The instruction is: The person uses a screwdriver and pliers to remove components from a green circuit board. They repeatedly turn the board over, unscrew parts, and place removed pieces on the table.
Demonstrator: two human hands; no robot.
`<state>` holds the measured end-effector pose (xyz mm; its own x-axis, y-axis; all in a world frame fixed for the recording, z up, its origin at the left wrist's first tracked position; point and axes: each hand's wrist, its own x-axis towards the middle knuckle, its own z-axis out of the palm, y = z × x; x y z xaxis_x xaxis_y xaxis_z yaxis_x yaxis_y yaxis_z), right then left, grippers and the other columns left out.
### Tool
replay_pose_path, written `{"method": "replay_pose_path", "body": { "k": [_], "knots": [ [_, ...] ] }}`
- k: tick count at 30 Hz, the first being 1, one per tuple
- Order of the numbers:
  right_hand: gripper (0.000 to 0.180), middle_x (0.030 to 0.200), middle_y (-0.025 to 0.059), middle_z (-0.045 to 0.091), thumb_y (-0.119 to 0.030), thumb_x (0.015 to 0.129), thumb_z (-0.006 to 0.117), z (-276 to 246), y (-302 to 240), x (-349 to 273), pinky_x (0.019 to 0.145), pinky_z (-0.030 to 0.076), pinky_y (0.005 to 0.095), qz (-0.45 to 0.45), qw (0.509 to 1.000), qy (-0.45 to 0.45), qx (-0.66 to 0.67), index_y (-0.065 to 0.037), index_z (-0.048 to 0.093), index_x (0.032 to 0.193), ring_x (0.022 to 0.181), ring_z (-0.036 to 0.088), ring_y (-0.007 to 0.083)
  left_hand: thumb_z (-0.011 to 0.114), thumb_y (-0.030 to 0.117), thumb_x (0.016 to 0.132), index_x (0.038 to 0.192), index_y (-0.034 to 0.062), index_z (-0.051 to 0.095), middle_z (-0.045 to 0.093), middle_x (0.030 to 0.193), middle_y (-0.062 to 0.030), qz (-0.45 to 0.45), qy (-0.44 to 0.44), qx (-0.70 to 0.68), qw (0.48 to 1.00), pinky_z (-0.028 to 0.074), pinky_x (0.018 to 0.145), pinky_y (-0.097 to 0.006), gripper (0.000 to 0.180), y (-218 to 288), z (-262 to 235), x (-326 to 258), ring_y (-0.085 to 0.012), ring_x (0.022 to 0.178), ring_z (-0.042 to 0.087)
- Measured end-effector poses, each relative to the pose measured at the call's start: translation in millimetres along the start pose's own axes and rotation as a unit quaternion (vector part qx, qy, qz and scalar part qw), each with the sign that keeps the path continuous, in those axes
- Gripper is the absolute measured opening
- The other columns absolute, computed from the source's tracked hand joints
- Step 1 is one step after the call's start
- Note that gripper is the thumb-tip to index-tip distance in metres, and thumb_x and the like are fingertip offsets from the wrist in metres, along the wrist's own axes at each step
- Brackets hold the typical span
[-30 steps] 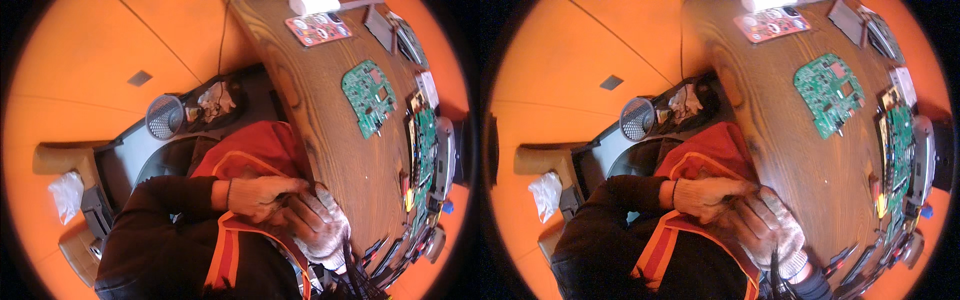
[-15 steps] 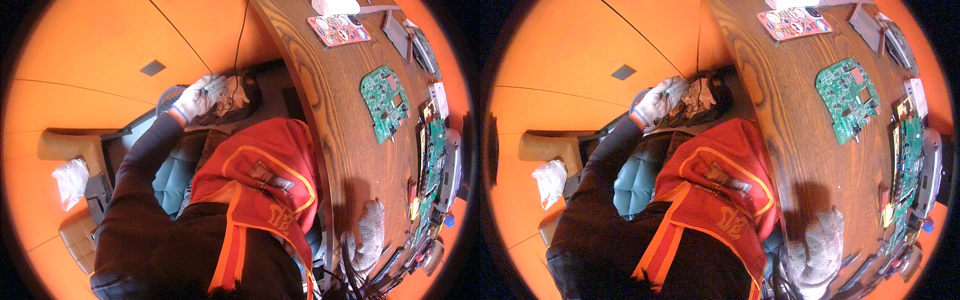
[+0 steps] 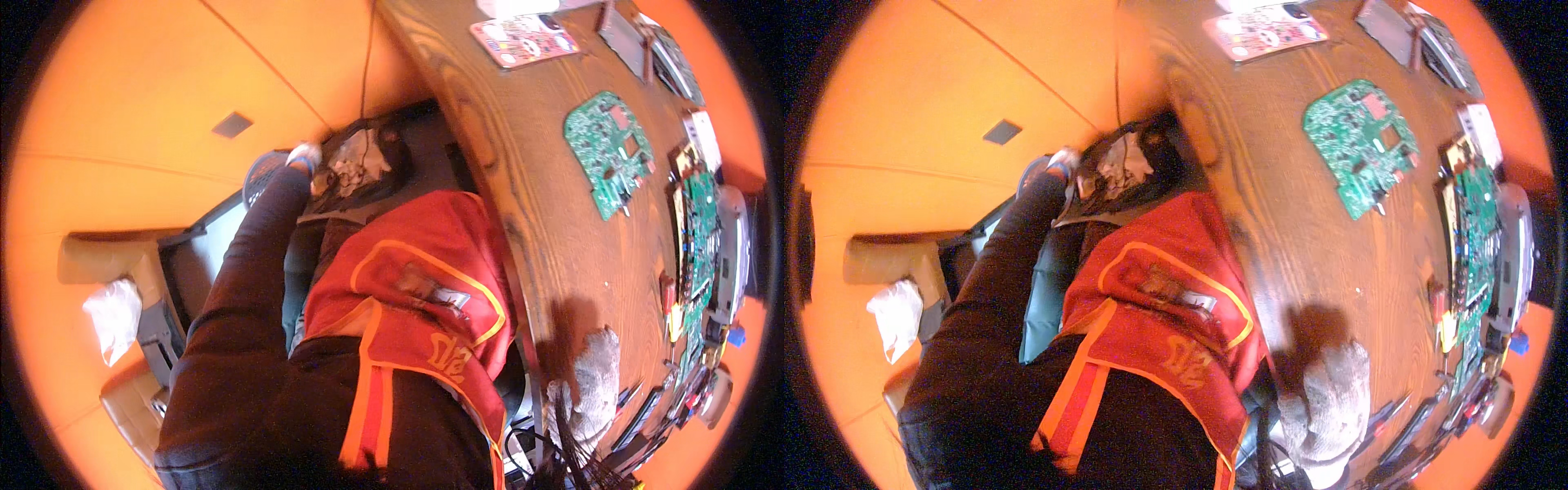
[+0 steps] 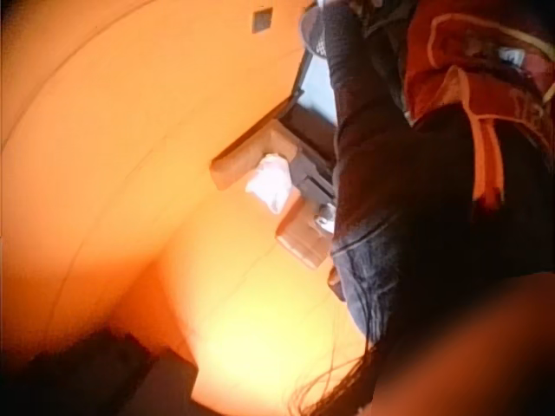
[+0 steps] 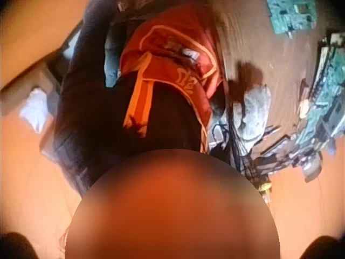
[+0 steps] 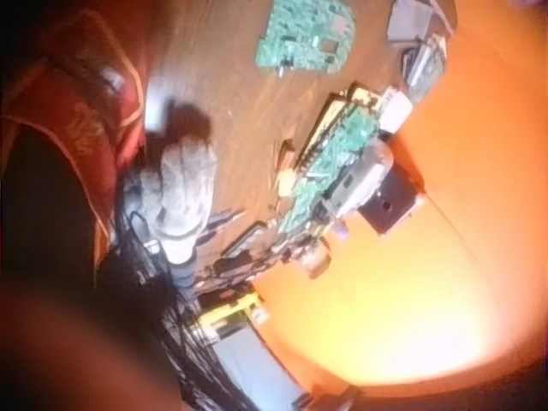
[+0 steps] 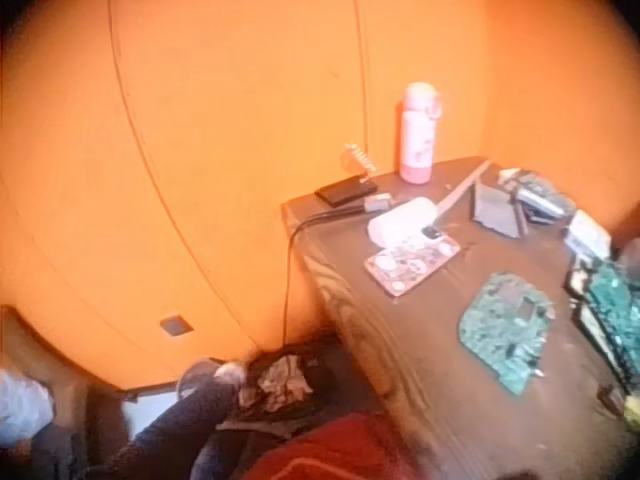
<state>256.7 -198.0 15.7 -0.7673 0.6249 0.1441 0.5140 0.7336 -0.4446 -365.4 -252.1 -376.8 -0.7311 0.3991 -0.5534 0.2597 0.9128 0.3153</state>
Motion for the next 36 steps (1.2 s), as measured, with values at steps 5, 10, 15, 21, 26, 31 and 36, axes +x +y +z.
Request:
{"method": "replay_pose_path", "body": {
  "k": [5, 10, 15, 21, 26, 31, 36],
  "knots": [
    [0.045, 0.114, 0.0202, 0.067, -0.012, 0.081, 0.078, -3, 2, 24, 0.098, 0.052, 0.0537, -0.015, 0.999, 0.036, -0.029, 0.0, 0.062, 0.122, 0.11, 0.066, 0.0409, 0.057, 0.031, 0.094, 0.151, 0.007, 0.039, 0.047, 0.149, -0.0213, 0.201, 0.174, 0.331, 0.906, 0.041, 0.111, -0.047, 0.064, -14, -16, -21, -0.038, 0.13, 0.05],
    [0.061, 0.12, 0.026, 0.064, -0.011, 0.078, 0.084, -14, 21, 48, 0.092, 0.054, 0.0497, -0.005, 0.991, 0.136, 0.015, 0.003, 0.056, 0.13, 0.108, 0.066, 0.0452, 0.062, 0.042, 0.096, 0.161, 0.0015, 0.017, 0.021, 0.165, -0.0239, 0.142, 0.327, -0.142, 0.924, 0.023, 0.123, -0.045, 0.089, 62, -54, -160, -0.0365, 0.151, 0.024],
    [0.06, 0.11, 0.0187, 0.066, -0.038, 0.087, 0.073, 1, 37, 90, 0.081, 0.056, 0.0414, 0.092, 0.981, 0.133, -0.11, -0.002, 0.057, 0.133, 0.098, 0.068, 0.0343, 0.058, 0.025, 0.103, 0.161, 0.0012, 0.017, 0.016, 0.168, -0.0175, 0.405, 0.378, -0.132, 0.822, 0.01, 0.126, -0.041, 0.074, 129, -70, -251, -0.0303, 0.156, 0.012],
    [0.041, 0.093, 0.015, 0.064, -0.04, 0.085, 0.072, 15, 60, 158, 0.071, 0.054, 0.045, 0.118, 0.969, 0.14, -0.169, -0.008, 0.065, 0.111, 0.087, 0.067, 0.035, 0.055, 0.003, 0.101, 0.16, 0.0015, 0.024, 0.022, 0.168, -0.0145, 0.594, 0.306, -0.206, 0.715, 0.014, 0.125, -0.042, 0.067, 188, -65, -312, -0.0302, 0.155, 0.02],
    [0.041, 0.1, 0.0166, 0.064, -0.024, 0.08, 0.079, 9, 60, 137, 0.079, 0.053, 0.0452, 0.107, 0.987, 0.076, -0.093, -0.01, 0.067, 0.116, 0.095, 0.064, 0.037, 0.053, 0.005, 0.1, 0.156, -0.001, 0.032, 0.033, 0.163, -0.0163, 0.619, 0.129, -0.34, 0.696, 0.022, 0.123, -0.04, 0.06, 251, -73, -350, -0.0297, 0.152, 0.028],
    [0.045, 0.103, 0.0137, 0.064, -0.024, 0.079, 0.08, -1, 33, 76, 0.079, 0.052, 0.0425, 0.097, 0.98, 0.122, -0.123, -0.011, 0.067, 0.121, 0.093, 0.064, 0.0342, 0.053, 0.015, 0.104, 0.143, -0.0056, 0.048, 0.051, 0.148, -0.0134, 0.438, -0.247, -0.495, 0.709, 0.032, 0.117, -0.035, 0.045, 316, -65, -370, -0.0228, 0.14, 0.043],
    [0.047, 0.084, 0.0098, 0.062, -0.022, 0.078, 0.079, -21, 20, 42, 0.069, 0.049, 0.0451, 0.074, 0.971, 0.185, -0.134, -0.008, 0.065, 0.12, 0.078, 0.063, 0.0325, 0.053, 0.018, 0.105, 0.136, -0.0039, 0.055, 0.058, 0.137, -0.0115, 0.351, -0.602, -0.403, 0.593, 0.04, 0.11, -0.032, 0.038, 382, -45, -397, -0.0173, 0.126, 0.054]
  ]
}}
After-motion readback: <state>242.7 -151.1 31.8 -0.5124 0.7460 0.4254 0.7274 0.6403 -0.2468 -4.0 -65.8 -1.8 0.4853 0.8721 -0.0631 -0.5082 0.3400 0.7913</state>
